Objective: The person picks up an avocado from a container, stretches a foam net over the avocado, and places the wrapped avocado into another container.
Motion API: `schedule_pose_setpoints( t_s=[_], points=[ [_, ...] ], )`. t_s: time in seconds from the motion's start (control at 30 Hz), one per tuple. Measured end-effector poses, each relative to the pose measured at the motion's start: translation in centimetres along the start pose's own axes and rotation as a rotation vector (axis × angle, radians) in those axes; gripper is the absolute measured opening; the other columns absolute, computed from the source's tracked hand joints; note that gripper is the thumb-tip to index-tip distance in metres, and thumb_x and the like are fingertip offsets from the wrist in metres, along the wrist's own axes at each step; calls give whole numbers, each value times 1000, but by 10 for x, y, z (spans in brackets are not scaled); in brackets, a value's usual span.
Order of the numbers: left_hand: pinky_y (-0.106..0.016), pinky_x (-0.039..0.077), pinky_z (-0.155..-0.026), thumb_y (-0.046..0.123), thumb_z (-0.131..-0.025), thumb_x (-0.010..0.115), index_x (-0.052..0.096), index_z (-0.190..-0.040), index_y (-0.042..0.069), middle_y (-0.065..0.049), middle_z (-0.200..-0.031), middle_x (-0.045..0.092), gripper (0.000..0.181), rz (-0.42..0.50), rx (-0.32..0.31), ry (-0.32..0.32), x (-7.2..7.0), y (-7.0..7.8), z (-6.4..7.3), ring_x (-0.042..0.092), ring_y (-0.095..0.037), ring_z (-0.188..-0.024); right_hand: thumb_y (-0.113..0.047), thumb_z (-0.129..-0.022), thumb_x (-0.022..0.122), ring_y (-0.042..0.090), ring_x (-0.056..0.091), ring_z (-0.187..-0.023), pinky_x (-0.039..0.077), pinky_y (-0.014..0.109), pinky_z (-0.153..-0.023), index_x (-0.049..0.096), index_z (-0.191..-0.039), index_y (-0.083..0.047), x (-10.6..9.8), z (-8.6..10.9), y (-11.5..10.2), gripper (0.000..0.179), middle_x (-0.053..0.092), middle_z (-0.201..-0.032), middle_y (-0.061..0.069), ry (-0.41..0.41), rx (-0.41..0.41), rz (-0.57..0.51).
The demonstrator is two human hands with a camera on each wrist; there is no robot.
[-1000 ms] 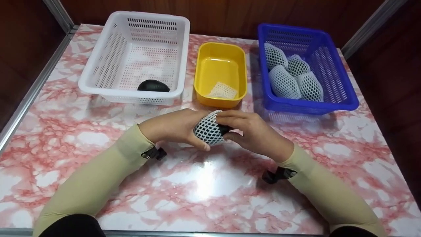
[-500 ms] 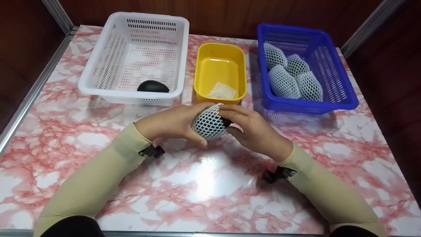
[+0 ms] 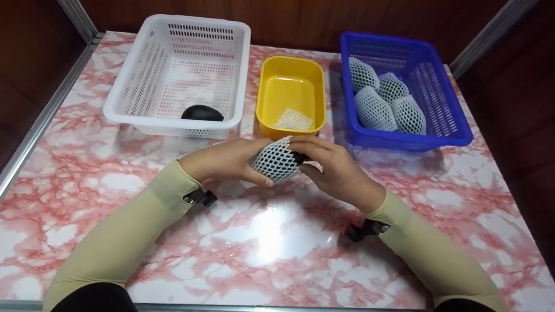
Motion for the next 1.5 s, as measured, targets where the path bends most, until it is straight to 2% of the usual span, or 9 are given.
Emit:
schedule_pose_setpoints(
  t_s=[0.27,0.67,0.77,0.87,1.0,1.13,1.2,1.3,1.5],
  points=[
    [-40,58,-100,39,-83,96,57,-146,18,0,-125,74,77,-55,48,15,1,6,1,70,-19,-109,18,-86,80,36,76,-120,66,33,-92,71,-125,5,2,1,-3,42,73,-135,23,17,-11,-95],
    [-37,58,-101,38,-82,94,55,-152,22,3,-125,74,82,-28,82,-17,11,10,-1,71,-17,-109,14,-84,84,35,78,-106,69,41,-81,72,-118,5,9,1,-4,37,77,-119,22,-34,-39,-101],
    [-37,58,-99,39,-82,93,57,-149,21,3,-123,74,78,-31,80,-5,10,11,-2,71,-17,-106,11,-83,86,35,78,-110,68,41,-90,73,-119,4,5,0,-5,39,78,-120,21,-31,-65,-48],
    [-37,59,-94,42,-82,91,59,-143,20,3,-119,74,73,-45,67,8,9,10,-3,71,-17,-102,7,-86,84,33,77,-115,63,34,-104,76,-118,2,-4,-1,-7,33,79,-121,17,44,-71,-23],
    [-38,60,-95,44,-83,90,59,-143,20,2,-118,74,72,-32,55,3,8,10,-3,71,-17,-102,-4,-87,86,34,71,-127,53,31,-117,73,-126,0,-12,-2,-9,41,73,-135,19,150,-81,-96],
    [-38,60,-99,38,-85,90,57,-148,22,3,-124,75,73,51,64,-38,10,14,-2,72,-17,-108,-24,-79,99,39,56,-148,48,43,-125,64,-146,-9,-6,-1,-15,76,52,-161,24,32,-166,-69],
    [-37,61,-99,36,-84,92,58,-147,23,4,-124,75,73,83,62,-65,11,16,-2,73,-16,-108,-29,-78,101,41,49,-154,46,47,-127,63,-149,-15,0,0,-19,82,46,-166,25,-49,-218,-38],
    [-38,59,-102,34,-84,93,55,-151,22,1,-128,75,78,112,66,-106,12,17,-2,72,-17,-112,-27,-82,99,37,51,-151,48,45,-126,68,-146,-19,6,1,-22,71,51,-162,22,-110,-261,2],
    [-39,57,-104,38,-86,92,48,-160,26,-2,-130,74,87,81,54,-189,12,14,0,71,-18,-115,-19,-91,91,29,62,-139,54,40,-119,75,-138,-18,11,3,-21,49,63,-149,14,-145,-268,10]
  ],
)
Point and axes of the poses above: each hand's wrist, its own z-axis away from the middle knuckle, its own x-axis out of the palm, y = z × x, the point moved 4 cm from there along -z, towards the middle knuckle
